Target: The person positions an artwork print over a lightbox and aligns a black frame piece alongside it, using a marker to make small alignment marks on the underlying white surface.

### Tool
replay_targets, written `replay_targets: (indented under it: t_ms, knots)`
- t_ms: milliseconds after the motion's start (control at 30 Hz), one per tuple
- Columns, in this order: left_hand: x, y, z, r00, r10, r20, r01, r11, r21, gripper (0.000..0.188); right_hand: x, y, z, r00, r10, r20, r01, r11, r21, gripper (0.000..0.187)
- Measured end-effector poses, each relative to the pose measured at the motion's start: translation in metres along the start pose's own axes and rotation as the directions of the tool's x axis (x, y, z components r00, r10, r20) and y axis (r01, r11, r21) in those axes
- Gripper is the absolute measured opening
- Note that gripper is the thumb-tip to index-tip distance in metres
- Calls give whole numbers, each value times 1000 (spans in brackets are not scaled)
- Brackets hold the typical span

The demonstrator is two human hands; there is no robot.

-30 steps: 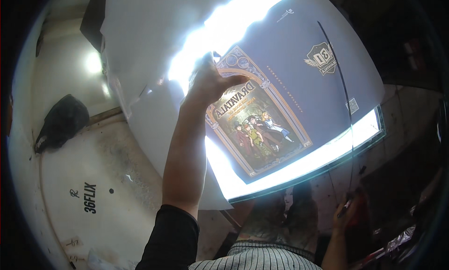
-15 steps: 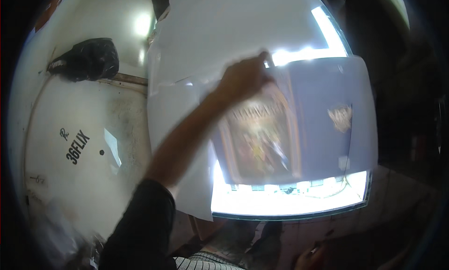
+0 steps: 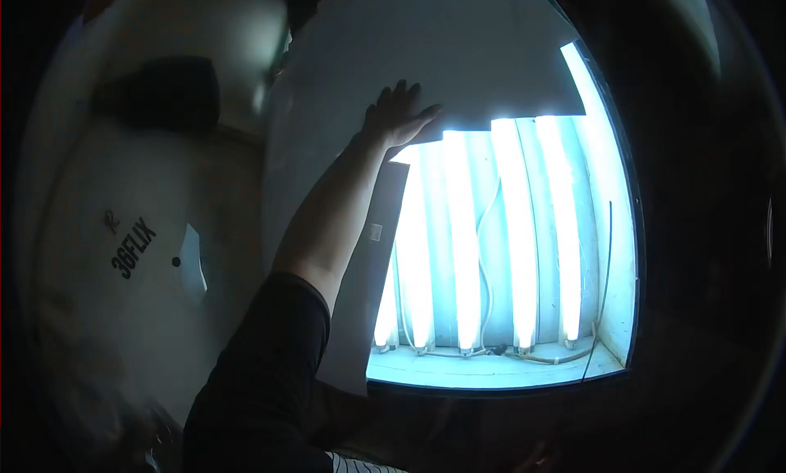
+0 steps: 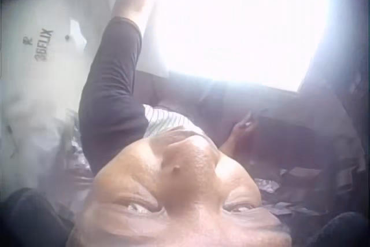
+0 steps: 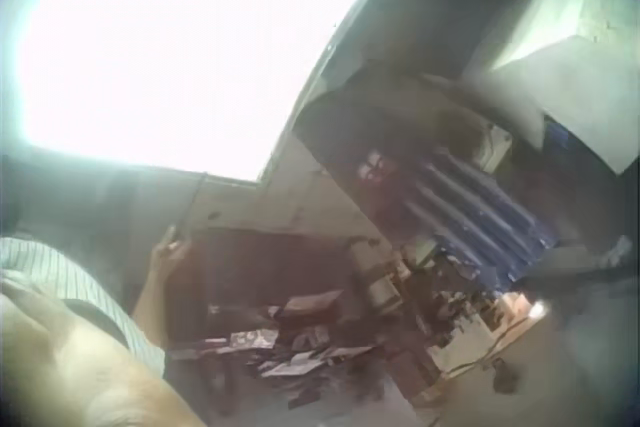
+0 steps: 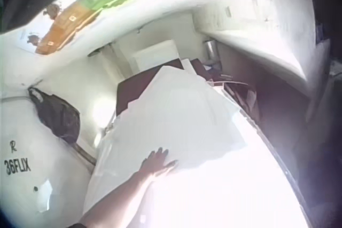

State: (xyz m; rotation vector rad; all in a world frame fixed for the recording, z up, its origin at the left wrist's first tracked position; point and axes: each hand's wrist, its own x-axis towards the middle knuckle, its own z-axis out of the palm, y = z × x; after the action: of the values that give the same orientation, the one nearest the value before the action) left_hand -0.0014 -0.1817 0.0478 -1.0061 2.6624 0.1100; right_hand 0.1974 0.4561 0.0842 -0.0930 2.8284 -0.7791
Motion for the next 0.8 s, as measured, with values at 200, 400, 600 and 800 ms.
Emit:
replay_targets:
  t_ms: [200, 400, 600, 800]
  knots:
    - [-137, -96, 14, 878, 160, -451, -217, 973, -76, 90, -12, 9, -2, 999, 22, -44, -26, 996, -84, 32]
    - [-306, -80, 96, 996, 68, 65, -78, 985, 156, 94, -12, 1, 11, 998, 42, 43, -41, 999, -34, 24]
    - [-327, 113, 151, 980, 110, -165, -144, 968, -208, 91, 29, -71, 9, 897, 404, 177, -294, 847, -444, 27]
    - [-233, 174, 128, 829, 322, -457, -541, 668, -511, 75, -5, 65, 34, 713, 420, 561, -432, 894, -120, 38]
